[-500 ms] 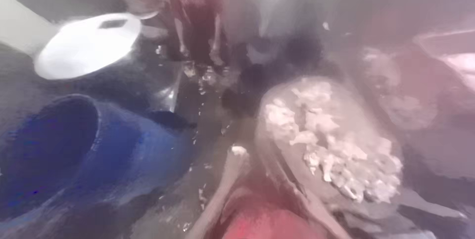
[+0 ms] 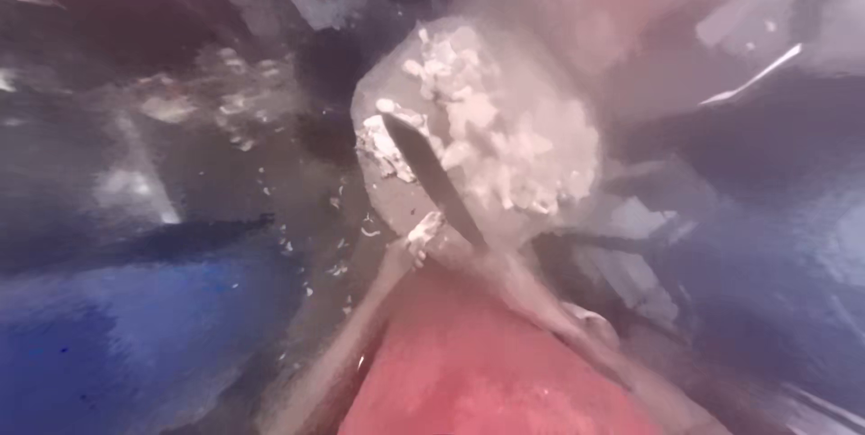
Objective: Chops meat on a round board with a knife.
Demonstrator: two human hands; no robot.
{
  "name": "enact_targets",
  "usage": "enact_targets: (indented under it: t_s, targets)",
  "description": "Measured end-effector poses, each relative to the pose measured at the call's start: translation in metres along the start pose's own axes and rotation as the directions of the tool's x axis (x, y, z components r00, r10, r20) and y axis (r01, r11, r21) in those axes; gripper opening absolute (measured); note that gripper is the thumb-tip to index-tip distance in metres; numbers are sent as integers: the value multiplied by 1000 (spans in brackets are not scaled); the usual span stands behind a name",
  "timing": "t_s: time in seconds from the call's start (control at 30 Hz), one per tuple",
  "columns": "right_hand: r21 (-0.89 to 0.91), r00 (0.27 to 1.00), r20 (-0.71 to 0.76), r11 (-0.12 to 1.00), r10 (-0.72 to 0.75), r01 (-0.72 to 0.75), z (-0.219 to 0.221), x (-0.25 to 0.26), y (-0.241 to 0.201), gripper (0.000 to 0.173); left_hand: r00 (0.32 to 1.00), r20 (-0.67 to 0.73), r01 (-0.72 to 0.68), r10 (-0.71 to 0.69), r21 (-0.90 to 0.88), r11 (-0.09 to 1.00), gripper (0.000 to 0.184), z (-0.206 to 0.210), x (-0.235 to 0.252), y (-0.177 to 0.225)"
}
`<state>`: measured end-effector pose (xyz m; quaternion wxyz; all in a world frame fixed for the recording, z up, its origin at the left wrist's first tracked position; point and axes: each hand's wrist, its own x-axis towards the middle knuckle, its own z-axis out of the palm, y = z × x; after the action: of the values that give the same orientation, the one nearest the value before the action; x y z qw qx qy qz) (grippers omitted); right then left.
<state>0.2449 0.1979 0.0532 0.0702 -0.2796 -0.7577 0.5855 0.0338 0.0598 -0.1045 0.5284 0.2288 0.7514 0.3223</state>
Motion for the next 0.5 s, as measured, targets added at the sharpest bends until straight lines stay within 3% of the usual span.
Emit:
enact_targets:
  t_s: [0.07, 0.1, 0.17, 0.23, 0.4, 0.47, 0.5]
  targets:
    - [-36, 999, 27, 999, -23, 24, 15, 7, 21, 70, 999, 43, -5, 3, 42, 999, 39, 1, 0, -10]
    - [-113, 994, 70, 991, 79, -71, 24, 9, 40, 63, 999, 48, 14, -16, 41, 999, 39, 3, -1, -13]
    - [-305, 895, 184, 889, 407, -342, 31, 13, 79, 59, 997, 21, 77, -78, 51, 996, 39, 9, -3, -11]
    - [-359, 836, 183, 827, 517, -433, 30, 10, 113, 64, 996, -18, 84, -83, 61, 995, 37, 10, -4, -5]
    - [-343, 825, -27, 770, 564, -538, -2, -2, 100, 61, 991, 2, -130, 130, 82, 988, 34, 12, -8, 29]
    - [-306, 860, -86, 808, 503, -503, -13, 0, 82, 57, 986, 102, -136, 129, 64, 989, 35, 18, -3, 41]
    - [-266, 886, -101, 846, 452, -462, -16, 1, 66, 54, 980, 180, -108, 82, 142, 984, 38, 18, 2, 40]
